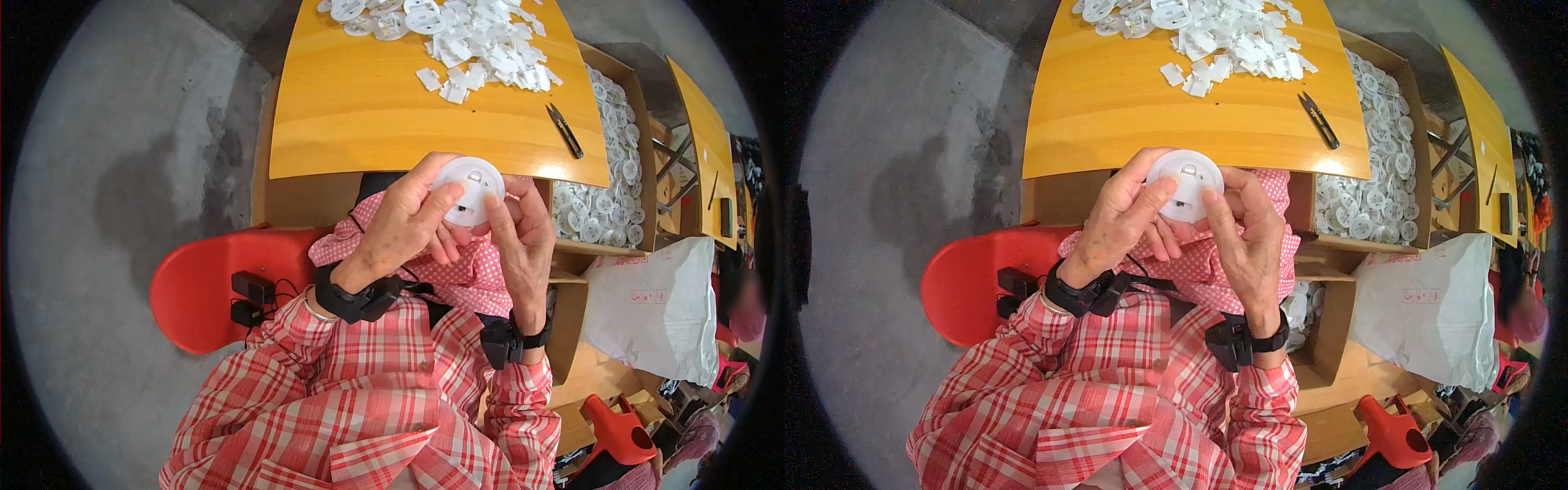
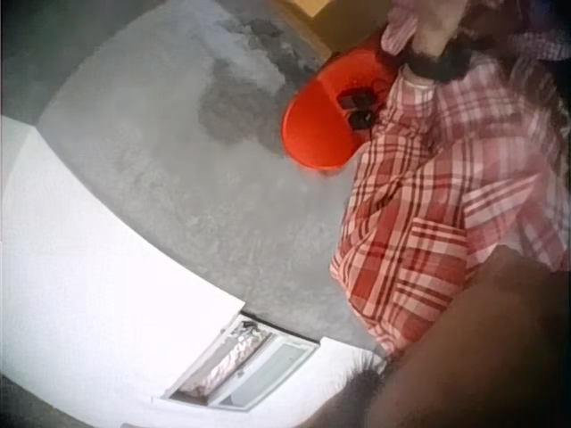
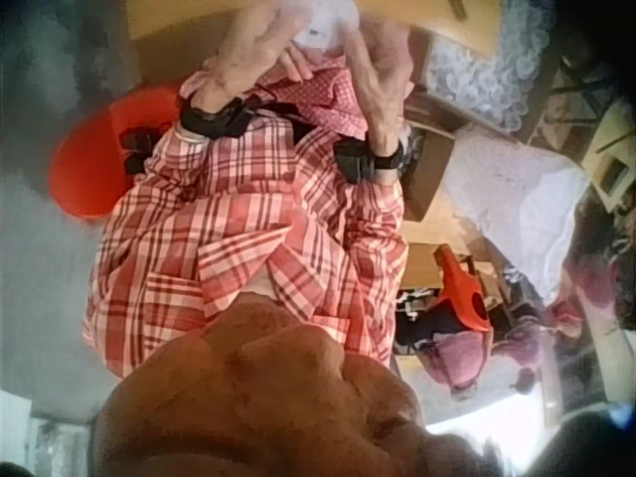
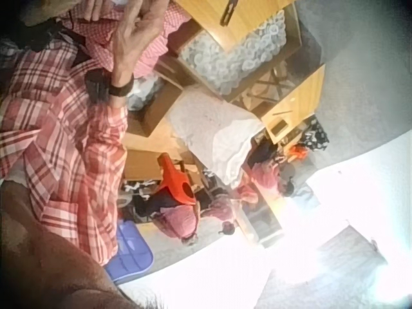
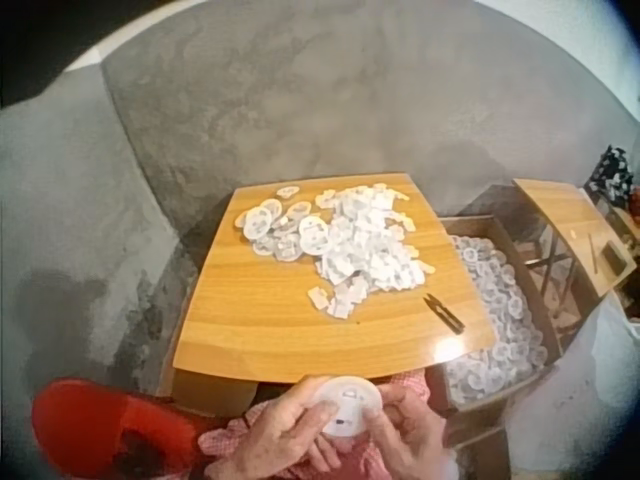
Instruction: Manually assemble small white plastic components by joining pieces and trimming them with a tool.
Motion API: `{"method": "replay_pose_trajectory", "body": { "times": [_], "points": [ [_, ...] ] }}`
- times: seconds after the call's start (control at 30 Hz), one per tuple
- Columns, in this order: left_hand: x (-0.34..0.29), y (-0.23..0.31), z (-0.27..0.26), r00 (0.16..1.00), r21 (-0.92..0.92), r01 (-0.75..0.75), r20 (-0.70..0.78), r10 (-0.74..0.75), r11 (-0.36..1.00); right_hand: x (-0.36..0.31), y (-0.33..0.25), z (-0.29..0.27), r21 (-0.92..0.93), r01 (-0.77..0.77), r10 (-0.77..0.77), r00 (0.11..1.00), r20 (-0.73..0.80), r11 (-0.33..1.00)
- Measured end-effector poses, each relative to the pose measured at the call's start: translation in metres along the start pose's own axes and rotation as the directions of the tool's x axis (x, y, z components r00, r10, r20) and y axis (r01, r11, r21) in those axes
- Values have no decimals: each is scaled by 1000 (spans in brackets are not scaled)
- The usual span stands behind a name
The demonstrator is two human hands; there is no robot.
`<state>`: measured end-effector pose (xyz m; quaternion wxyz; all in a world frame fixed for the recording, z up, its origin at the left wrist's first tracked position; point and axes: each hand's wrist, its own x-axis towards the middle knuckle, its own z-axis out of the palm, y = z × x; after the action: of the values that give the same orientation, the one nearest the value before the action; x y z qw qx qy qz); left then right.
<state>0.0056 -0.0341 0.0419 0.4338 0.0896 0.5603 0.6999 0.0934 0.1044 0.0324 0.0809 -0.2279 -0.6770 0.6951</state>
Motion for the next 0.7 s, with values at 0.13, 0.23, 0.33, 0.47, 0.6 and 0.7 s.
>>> {"method": "replay_pose_trajectory", "body": {
  "times": [0.13,0.23,0.33,0.47,0.6,0.7],
  "points": [
    [1,-2,-1,999,65,-28,38,25,997,-3,-5,-7,-9,17,-16,1000,17,1000],
    [3,0,2,996,162,-87,48,80,983,-5,-6,-10,-78,59,-57,998,25,995],
    [3,5,2,995,247,-84,80,66,965,-4,-5,-11,-13,45,-45,999,12,999],
    [5,4,2,991,269,-55,129,21,961,-11,0,-15,97,-22,19,999,33,995],
    [9,3,3,982,255,-56,191,6,965,-14,4,-15,162,-29,27,1000,16,986],
    [12,5,5,979,249,-41,202,-11,968,-17,6,-21,180,-46,47,999,-3,983]
  ]
}}
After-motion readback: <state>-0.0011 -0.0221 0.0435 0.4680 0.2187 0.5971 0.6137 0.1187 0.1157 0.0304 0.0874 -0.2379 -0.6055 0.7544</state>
